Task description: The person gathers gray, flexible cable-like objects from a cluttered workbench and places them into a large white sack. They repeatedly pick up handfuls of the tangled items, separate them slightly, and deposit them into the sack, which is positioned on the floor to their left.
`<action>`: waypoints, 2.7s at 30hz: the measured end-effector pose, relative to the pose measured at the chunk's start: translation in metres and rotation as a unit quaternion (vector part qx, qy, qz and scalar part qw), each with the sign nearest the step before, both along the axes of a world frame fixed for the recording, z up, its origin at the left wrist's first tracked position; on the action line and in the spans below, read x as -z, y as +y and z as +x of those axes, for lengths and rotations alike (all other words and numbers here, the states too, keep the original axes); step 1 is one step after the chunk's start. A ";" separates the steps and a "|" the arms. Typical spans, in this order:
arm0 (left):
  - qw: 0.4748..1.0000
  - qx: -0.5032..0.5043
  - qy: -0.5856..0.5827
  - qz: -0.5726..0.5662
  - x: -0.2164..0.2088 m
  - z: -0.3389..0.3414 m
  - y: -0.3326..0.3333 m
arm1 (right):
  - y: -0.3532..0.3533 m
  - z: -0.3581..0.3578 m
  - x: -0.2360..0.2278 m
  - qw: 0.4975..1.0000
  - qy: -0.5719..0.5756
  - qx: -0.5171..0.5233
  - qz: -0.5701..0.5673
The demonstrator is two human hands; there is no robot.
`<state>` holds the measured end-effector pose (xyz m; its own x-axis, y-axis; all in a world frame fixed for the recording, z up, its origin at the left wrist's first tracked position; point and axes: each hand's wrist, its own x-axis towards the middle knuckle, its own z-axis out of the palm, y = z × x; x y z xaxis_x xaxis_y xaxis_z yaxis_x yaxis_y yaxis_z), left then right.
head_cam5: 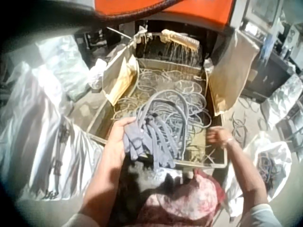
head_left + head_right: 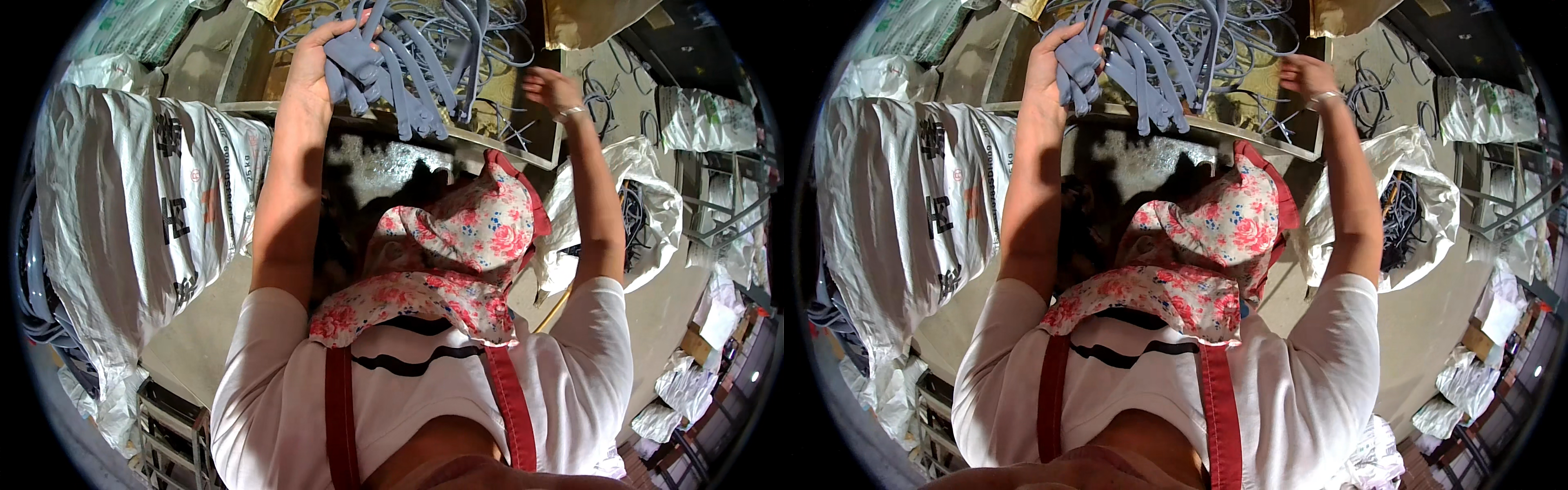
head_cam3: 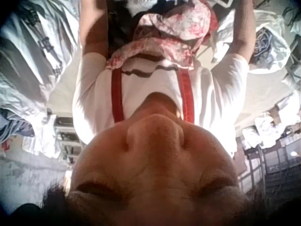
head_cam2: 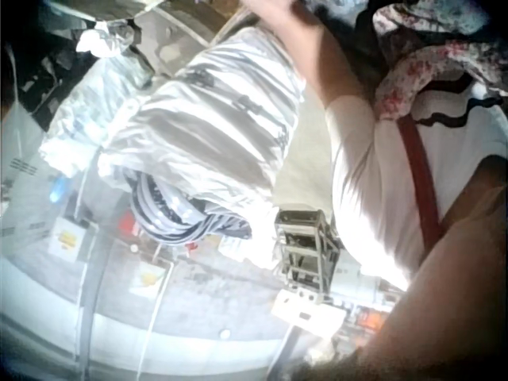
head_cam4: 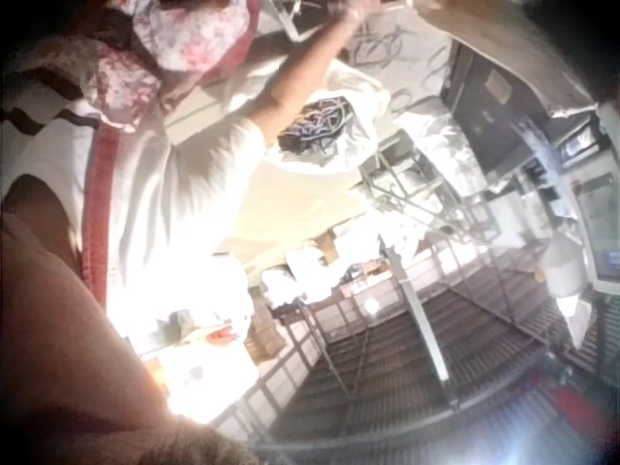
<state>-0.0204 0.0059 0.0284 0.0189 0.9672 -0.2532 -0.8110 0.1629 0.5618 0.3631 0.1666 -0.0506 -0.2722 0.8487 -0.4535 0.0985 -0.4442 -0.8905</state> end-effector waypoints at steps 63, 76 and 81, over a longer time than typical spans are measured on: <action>0.967 0.207 -0.140 0.052 -0.017 0.041 -0.028 | -0.028 -0.141 0.026 0.927 0.341 0.068 -0.143; 0.999 0.027 0.018 0.005 -0.022 0.011 -0.037 | 0.020 0.123 0.026 0.881 0.094 0.462 0.032; 0.999 -0.025 0.022 -0.001 -0.037 0.017 -0.039 | 0.030 0.227 -0.018 0.872 -0.104 0.457 0.144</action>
<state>-0.0030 -0.0331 0.0657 -0.0412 0.9662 -0.2544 -0.7924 0.1235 0.5973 0.5904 0.1968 -0.0329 0.6398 0.7550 -0.1440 -0.0060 -0.1825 -0.9832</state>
